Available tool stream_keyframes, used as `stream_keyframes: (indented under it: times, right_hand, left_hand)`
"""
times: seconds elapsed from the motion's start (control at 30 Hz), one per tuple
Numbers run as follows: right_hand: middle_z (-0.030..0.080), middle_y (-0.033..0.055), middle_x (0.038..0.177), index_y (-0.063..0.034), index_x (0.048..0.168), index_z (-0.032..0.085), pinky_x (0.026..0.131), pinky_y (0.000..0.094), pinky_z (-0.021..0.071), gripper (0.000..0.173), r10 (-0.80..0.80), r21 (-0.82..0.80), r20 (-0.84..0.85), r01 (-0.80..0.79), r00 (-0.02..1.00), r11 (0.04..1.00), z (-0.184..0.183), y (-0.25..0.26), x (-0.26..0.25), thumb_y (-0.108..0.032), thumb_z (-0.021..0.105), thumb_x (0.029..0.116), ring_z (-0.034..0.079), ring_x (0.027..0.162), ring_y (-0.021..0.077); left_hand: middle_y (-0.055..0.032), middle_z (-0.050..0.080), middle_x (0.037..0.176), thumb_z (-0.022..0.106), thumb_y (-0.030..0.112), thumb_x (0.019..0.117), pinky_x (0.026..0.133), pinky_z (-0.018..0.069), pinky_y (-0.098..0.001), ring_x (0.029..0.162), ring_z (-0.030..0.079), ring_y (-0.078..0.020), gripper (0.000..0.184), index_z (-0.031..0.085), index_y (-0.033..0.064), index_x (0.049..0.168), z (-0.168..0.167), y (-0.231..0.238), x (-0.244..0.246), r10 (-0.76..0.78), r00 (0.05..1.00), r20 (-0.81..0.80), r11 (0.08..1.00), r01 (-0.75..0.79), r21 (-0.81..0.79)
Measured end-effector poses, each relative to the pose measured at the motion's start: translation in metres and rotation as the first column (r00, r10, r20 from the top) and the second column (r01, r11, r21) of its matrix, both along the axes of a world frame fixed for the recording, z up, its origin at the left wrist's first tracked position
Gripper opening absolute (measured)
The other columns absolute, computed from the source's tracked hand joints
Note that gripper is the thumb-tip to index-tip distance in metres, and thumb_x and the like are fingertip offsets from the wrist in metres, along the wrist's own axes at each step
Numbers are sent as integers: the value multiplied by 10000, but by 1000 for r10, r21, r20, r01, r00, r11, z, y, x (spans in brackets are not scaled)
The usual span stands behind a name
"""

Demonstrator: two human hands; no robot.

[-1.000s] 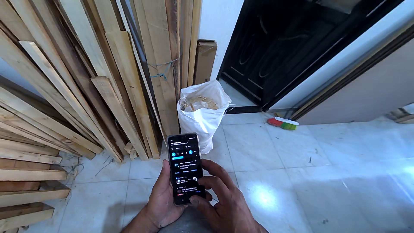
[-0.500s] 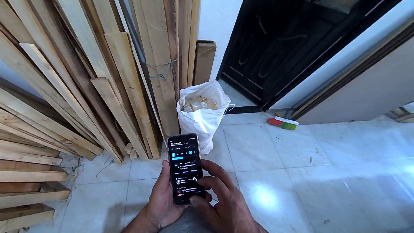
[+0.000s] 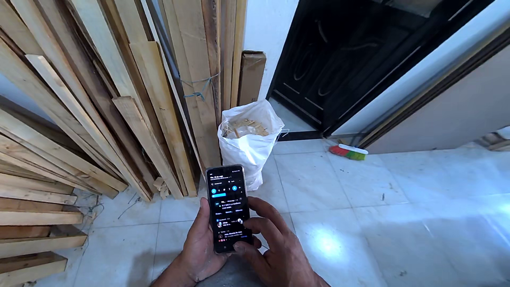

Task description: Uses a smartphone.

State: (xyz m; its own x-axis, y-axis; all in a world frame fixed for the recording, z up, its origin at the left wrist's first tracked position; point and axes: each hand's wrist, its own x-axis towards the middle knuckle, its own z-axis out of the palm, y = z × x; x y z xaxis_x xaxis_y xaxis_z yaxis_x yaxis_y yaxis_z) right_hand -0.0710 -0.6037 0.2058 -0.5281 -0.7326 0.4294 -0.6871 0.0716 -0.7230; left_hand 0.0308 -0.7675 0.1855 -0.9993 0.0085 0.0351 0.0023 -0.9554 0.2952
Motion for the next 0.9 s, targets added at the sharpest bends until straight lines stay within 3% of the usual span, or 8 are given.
stream_keyframes:
  times: [0.9]
  right_hand:
    - [594, 204, 1373, -98, 1086, 651, 948, 346, 591, 388, 3, 1, 1, -3, 1000, 1000, 1, -2, -1, -466, 683, 967, 643, 1214, 236]
  left_hand:
    - [-182, 635, 1336, 501, 655, 978, 1038, 517, -512, 1227, 632, -317, 668, 587, 136, 1389, 1, -1, -1, 3, 1000, 10, 1000, -4, 13]
